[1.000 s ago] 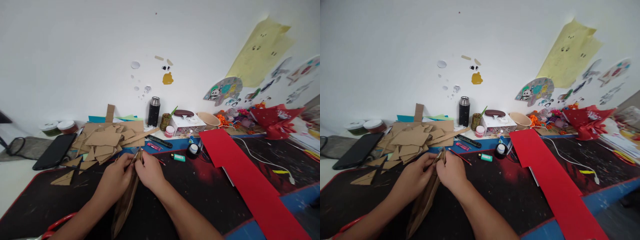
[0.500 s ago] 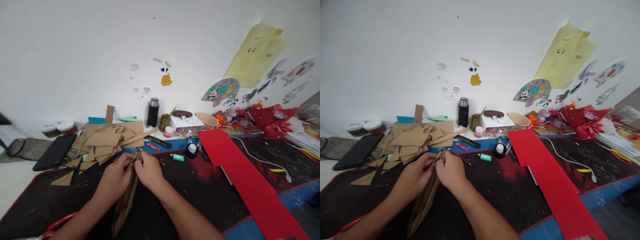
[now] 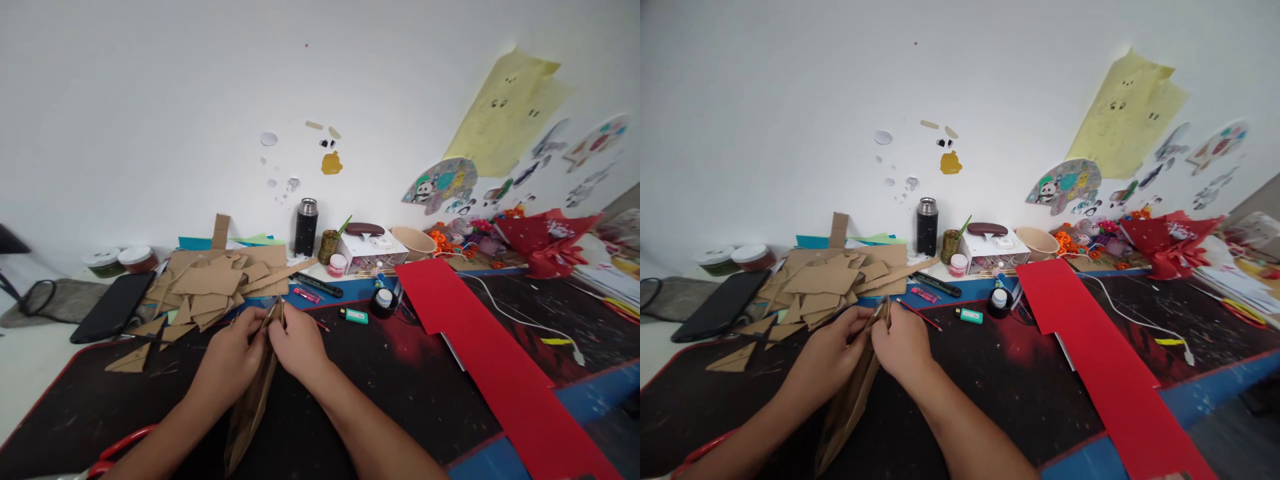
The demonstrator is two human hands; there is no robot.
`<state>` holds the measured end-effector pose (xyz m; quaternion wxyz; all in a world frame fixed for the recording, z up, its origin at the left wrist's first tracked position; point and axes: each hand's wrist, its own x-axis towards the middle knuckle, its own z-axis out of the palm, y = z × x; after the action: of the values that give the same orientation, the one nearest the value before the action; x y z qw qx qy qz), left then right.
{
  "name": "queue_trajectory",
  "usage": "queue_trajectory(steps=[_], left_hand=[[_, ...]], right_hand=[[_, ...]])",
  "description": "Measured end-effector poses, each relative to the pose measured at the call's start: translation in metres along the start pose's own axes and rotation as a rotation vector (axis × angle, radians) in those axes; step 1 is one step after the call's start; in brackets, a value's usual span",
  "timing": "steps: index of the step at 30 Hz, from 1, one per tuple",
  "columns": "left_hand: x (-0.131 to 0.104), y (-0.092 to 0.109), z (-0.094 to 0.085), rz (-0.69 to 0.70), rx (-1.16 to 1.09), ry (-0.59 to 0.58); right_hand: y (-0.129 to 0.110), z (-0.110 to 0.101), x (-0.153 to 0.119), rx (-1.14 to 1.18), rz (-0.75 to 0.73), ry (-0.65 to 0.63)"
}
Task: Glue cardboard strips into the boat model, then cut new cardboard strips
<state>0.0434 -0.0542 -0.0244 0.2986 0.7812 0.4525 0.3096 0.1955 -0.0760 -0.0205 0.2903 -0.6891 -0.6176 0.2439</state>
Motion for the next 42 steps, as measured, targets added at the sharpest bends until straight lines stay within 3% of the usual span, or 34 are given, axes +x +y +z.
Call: queue_trajectory(steps=[12, 42], left_hand=[[0.0001, 0.008, -0.0026, 0.012, -0.014, 0.011], [-0.0006, 0.0062, -0.0024, 0.01, 0.04, 0.021]], right_hand=[[-0.0013, -0.0003, -0.0011, 0.027, 0.003, 0.017], [0.0012, 0.0016, 0.0006, 0.014, -0.017, 0.021]])
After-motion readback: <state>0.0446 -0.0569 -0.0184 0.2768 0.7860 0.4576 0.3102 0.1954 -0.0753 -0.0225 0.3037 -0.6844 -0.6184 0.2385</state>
